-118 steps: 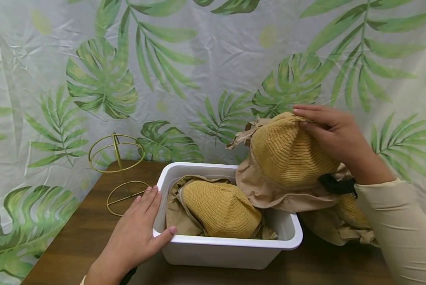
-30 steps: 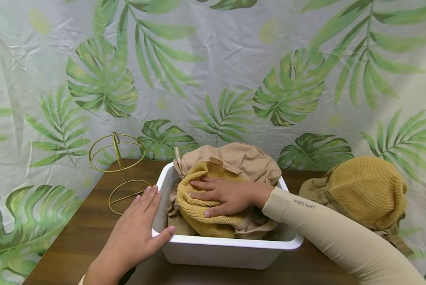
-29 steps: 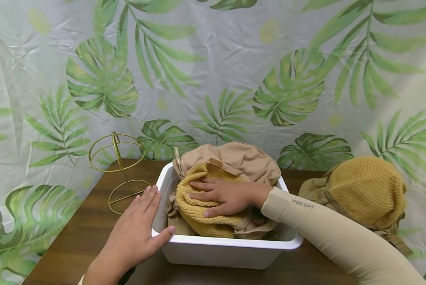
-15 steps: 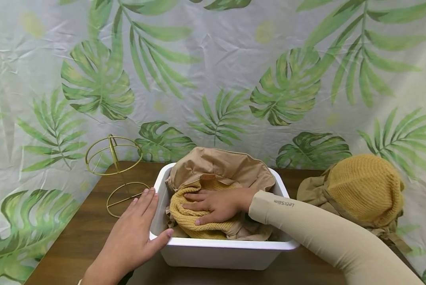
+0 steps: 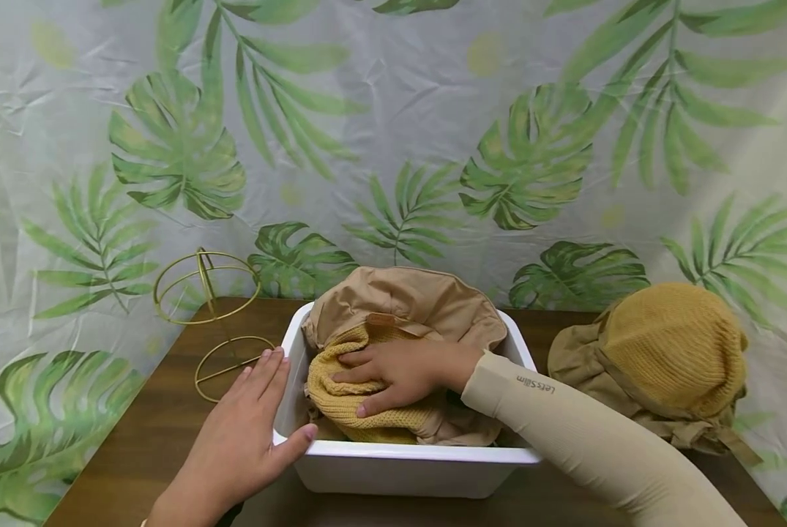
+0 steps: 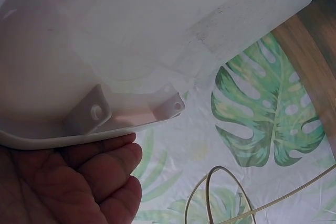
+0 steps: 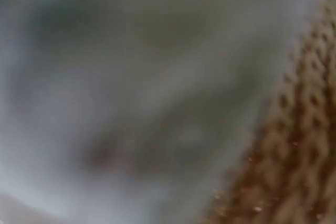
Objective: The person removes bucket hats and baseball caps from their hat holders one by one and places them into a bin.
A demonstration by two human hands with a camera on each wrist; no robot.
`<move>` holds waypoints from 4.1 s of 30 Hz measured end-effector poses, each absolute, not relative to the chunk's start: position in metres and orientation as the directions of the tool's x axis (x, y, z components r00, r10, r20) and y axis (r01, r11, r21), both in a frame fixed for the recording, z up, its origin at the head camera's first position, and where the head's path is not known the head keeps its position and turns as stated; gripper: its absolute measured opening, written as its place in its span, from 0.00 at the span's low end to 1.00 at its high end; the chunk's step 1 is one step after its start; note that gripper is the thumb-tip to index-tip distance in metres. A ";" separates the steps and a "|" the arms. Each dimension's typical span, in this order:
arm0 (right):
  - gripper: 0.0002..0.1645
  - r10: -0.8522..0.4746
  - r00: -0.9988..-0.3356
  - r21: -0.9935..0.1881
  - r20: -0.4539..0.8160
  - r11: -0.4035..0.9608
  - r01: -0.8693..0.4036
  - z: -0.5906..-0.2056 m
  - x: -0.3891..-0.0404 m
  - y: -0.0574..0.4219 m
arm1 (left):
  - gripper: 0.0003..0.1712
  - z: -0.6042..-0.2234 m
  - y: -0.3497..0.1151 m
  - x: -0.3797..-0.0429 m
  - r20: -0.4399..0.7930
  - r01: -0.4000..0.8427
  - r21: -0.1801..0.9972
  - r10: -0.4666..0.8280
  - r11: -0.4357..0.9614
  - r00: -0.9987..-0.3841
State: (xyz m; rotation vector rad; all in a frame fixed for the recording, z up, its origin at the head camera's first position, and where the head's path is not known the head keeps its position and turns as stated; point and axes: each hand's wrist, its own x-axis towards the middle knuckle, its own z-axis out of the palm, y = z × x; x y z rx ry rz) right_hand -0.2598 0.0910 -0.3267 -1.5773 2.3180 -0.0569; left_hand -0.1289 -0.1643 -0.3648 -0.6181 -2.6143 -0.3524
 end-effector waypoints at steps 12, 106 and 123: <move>0.31 -0.926 -0.318 -0.183 0.202 0.283 -0.942 -0.286 -0.261 0.110 | 0.49 -0.365 -0.165 -0.130 0.466 0.482 0.143 0.371 0.865 -0.803; 0.46 -0.860 -0.480 0.056 -0.172 0.478 -0.877 -0.339 -0.248 0.102 | 0.50 -0.362 -0.166 -0.130 0.426 0.480 0.154 0.381 0.864 -0.821; 0.45 -0.857 -0.399 0.014 -0.327 0.417 -0.909 -0.378 -0.259 0.092 | 0.48 -0.362 -0.164 -0.127 0.411 0.468 0.156 0.374 0.870 -0.831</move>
